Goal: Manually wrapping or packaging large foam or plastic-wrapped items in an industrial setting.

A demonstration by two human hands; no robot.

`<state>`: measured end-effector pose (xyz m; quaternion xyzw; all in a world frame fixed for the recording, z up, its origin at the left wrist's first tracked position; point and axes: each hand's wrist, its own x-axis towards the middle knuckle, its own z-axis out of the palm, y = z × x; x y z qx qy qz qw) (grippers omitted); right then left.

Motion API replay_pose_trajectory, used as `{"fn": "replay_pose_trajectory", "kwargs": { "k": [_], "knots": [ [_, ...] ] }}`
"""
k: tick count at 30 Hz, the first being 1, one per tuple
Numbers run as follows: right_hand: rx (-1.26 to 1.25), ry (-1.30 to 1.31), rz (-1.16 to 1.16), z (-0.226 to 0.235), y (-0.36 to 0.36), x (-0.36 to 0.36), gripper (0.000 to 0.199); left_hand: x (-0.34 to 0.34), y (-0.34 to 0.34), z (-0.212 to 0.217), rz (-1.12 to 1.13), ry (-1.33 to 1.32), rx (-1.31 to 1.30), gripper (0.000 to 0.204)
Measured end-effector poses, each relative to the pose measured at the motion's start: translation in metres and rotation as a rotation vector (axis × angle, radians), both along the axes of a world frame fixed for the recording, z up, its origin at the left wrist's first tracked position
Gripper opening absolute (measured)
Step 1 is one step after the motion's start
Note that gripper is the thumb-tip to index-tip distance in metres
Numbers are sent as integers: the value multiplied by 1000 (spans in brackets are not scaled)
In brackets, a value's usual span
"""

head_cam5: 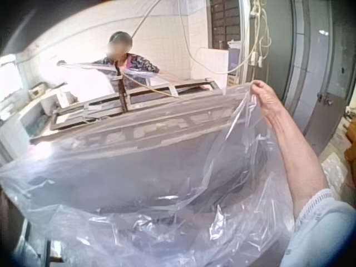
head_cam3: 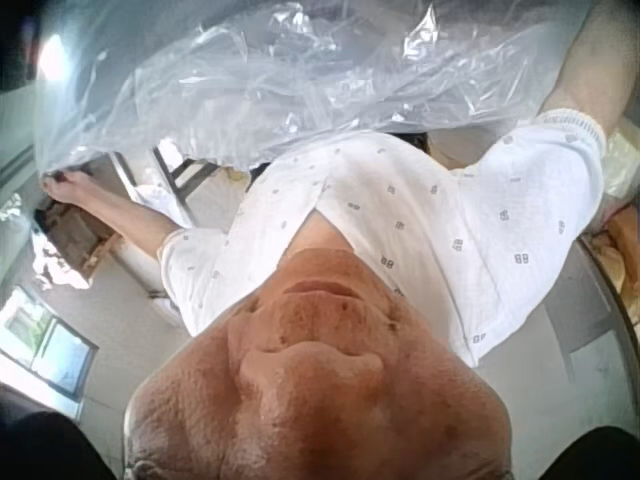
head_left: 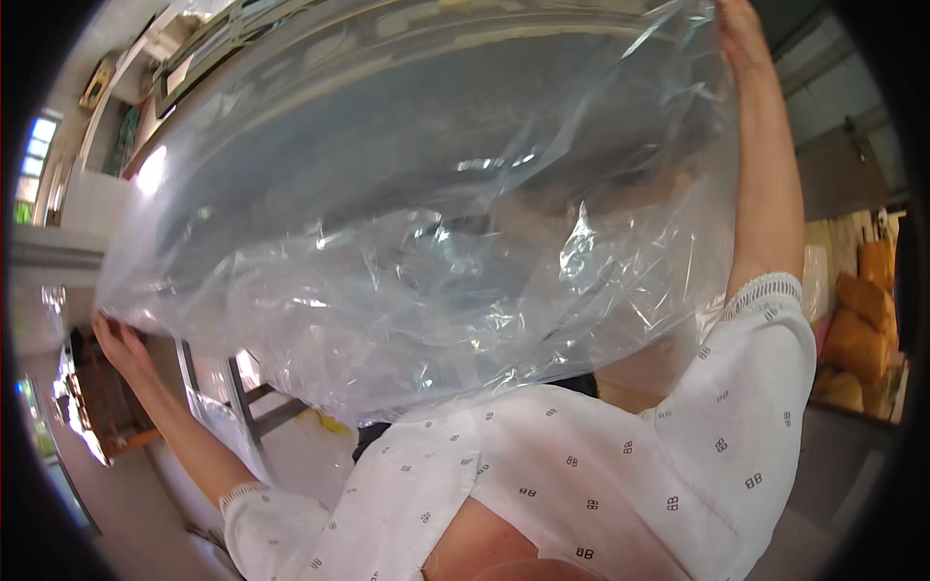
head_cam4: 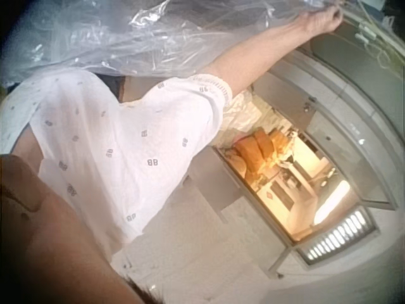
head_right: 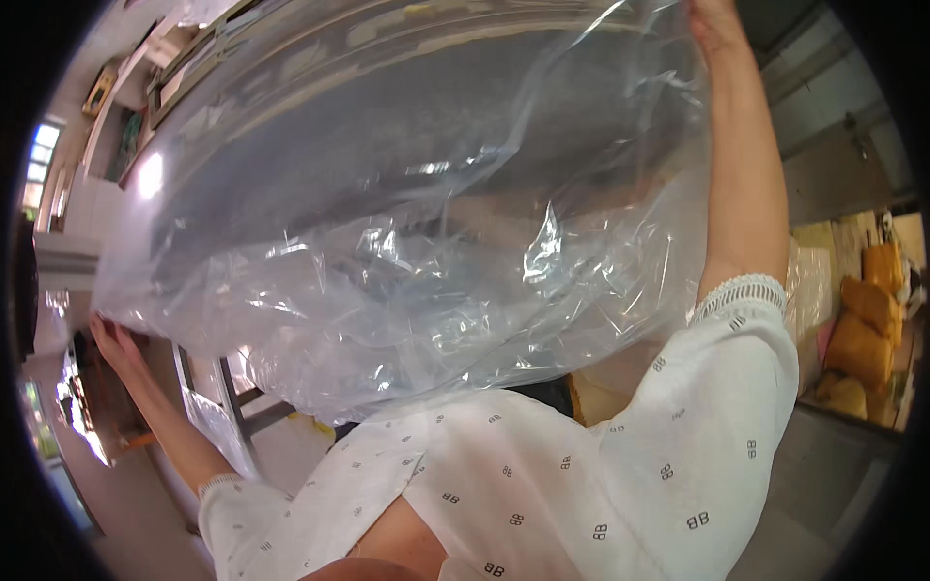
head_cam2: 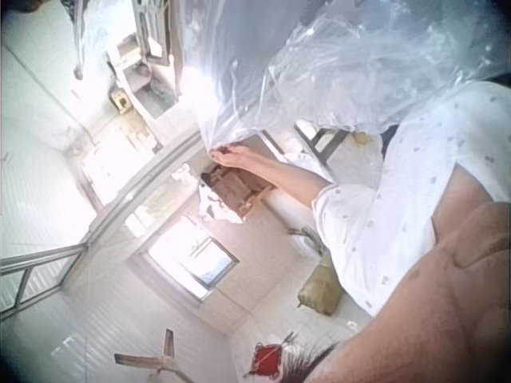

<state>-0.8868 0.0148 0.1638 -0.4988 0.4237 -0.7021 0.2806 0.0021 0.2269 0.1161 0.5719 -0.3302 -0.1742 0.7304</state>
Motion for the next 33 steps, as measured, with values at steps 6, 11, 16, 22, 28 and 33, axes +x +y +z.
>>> {"fn": "replay_pose_trajectory", "kwargs": {
  "k": [6,11,16,22,28,33],
  "knots": [
    [119,615,-319,-142,-73,-40,12,42,-128,-89,75,-564,197,33],
    [188,273,-259,-161,-69,-14,12,73,-188,-136,224,-672,609,42],
    [386,402,-338,-153,-83,-3,18,95,-233,-132,160,-710,602,43],
    [300,617,-511,-154,-94,-12,25,85,-253,-131,89,-676,556,45],
    [272,756,-754,-159,-100,-31,43,73,-270,-142,383,-783,740,53],
    [301,589,-699,-154,-104,-9,43,137,-250,-152,192,-432,478,39]
  ]
}}
